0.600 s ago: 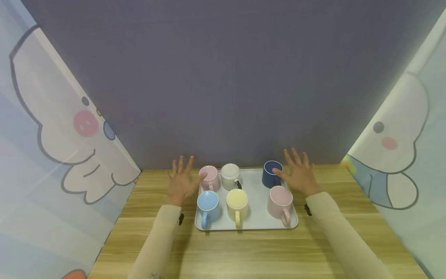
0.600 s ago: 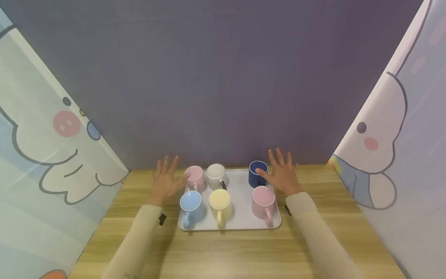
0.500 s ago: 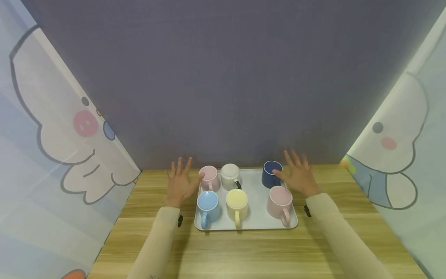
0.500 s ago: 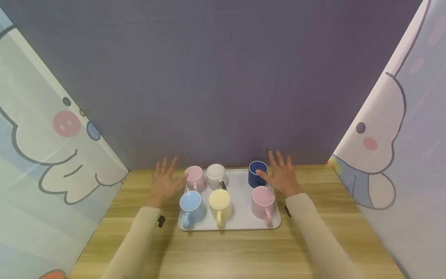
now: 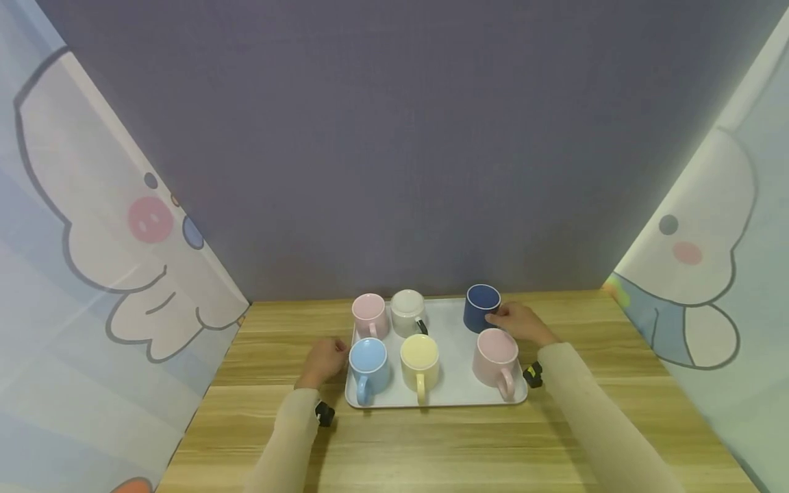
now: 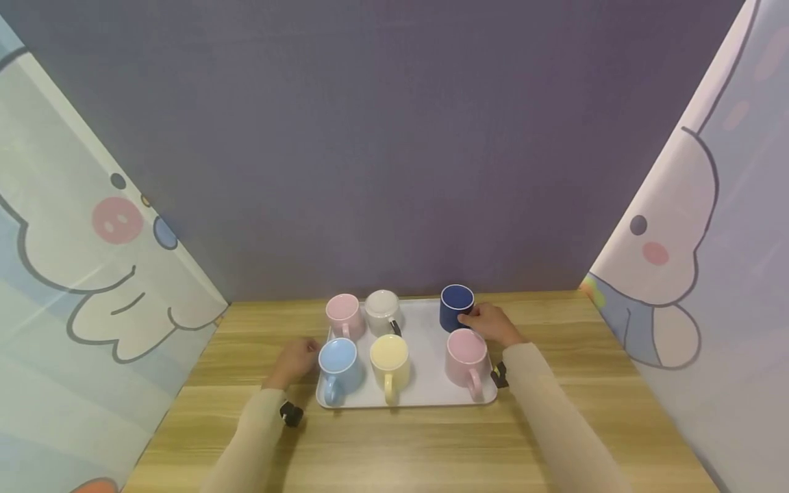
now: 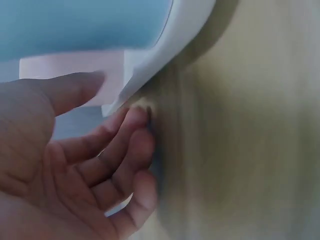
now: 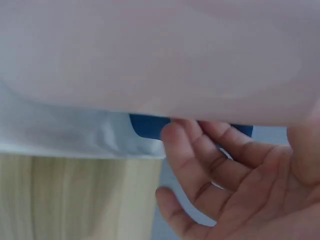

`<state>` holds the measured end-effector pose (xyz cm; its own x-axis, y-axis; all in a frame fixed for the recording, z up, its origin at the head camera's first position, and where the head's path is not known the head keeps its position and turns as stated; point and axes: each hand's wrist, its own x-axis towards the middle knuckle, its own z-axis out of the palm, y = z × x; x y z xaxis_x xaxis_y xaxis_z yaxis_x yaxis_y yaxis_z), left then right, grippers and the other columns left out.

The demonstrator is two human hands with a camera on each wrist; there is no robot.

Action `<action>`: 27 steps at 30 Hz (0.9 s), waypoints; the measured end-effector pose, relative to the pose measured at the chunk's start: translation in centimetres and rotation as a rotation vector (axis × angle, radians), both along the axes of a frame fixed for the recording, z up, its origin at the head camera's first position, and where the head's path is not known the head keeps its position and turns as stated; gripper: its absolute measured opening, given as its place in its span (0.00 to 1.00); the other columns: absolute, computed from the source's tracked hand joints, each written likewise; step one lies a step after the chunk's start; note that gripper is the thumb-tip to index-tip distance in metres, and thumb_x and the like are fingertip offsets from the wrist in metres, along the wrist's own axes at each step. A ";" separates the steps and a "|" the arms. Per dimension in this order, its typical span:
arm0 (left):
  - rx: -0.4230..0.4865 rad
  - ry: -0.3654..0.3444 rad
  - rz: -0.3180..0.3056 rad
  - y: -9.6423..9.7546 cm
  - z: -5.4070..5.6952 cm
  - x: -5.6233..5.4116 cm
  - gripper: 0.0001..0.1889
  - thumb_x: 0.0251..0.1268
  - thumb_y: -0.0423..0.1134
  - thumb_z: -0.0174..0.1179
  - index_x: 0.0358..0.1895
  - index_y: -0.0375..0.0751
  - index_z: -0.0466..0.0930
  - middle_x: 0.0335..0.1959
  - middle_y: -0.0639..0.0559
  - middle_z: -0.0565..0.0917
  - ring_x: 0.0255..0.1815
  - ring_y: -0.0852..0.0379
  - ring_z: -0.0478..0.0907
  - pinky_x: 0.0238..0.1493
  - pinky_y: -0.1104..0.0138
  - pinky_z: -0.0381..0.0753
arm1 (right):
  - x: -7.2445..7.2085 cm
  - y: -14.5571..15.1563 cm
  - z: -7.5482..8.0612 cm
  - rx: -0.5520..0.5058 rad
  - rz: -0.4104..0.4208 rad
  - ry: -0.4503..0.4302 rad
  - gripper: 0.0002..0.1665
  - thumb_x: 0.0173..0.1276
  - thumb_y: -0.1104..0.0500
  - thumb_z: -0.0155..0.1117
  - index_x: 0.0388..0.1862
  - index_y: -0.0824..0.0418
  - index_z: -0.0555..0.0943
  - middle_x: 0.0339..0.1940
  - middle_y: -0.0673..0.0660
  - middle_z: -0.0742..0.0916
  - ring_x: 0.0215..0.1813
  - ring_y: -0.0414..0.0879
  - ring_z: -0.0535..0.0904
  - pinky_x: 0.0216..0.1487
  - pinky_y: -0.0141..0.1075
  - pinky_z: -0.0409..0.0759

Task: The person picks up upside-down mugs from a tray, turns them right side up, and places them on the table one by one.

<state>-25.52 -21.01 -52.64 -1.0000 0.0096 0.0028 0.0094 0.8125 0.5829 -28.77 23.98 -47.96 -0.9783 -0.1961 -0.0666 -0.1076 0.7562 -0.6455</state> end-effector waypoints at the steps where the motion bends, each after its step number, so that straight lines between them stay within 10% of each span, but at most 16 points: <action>1: 0.014 -0.007 -0.013 0.0 -0.4 0.0 0.06 0.62 0.35 0.61 0.34 0.35 0.84 0.28 0.47 0.84 0.29 0.53 0.77 0.31 0.61 0.76 | -0.1 0.0 -0.1 -0.007 0.019 -0.002 0.20 0.74 0.49 0.62 0.37 0.68 0.82 0.32 0.59 0.86 0.36 0.49 0.79 0.35 0.38 0.76; 17: 0.105 -0.042 0.066 0.6 -1.6 0.6 0.05 0.61 0.31 0.62 0.33 0.32 0.85 0.30 0.42 0.85 0.31 0.50 0.78 0.32 0.63 0.76 | -0.3 0.2 -1.4 -0.333 0.024 -0.196 0.18 0.77 0.60 0.58 0.45 0.77 0.83 0.35 0.54 0.89 0.37 0.41 0.79 0.39 0.36 0.79; 27: 0.108 -0.043 0.080 0.6 -1.7 0.3 0.05 0.62 0.31 0.62 0.33 0.31 0.85 0.32 0.41 0.86 0.33 0.49 0.79 0.33 0.61 0.77 | 0.1 -0.2 -1.5 -0.330 -0.065 -0.182 0.20 0.80 0.60 0.54 0.51 0.78 0.82 0.45 0.64 0.89 0.47 0.44 0.82 0.47 0.33 0.78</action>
<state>-25.19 -20.42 -54.30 -0.9967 -0.0684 -0.0433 -0.0798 0.7424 0.6652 -28.72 23.73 -49.43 -0.9674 -0.1736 -0.1842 0.0729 0.5058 -0.8596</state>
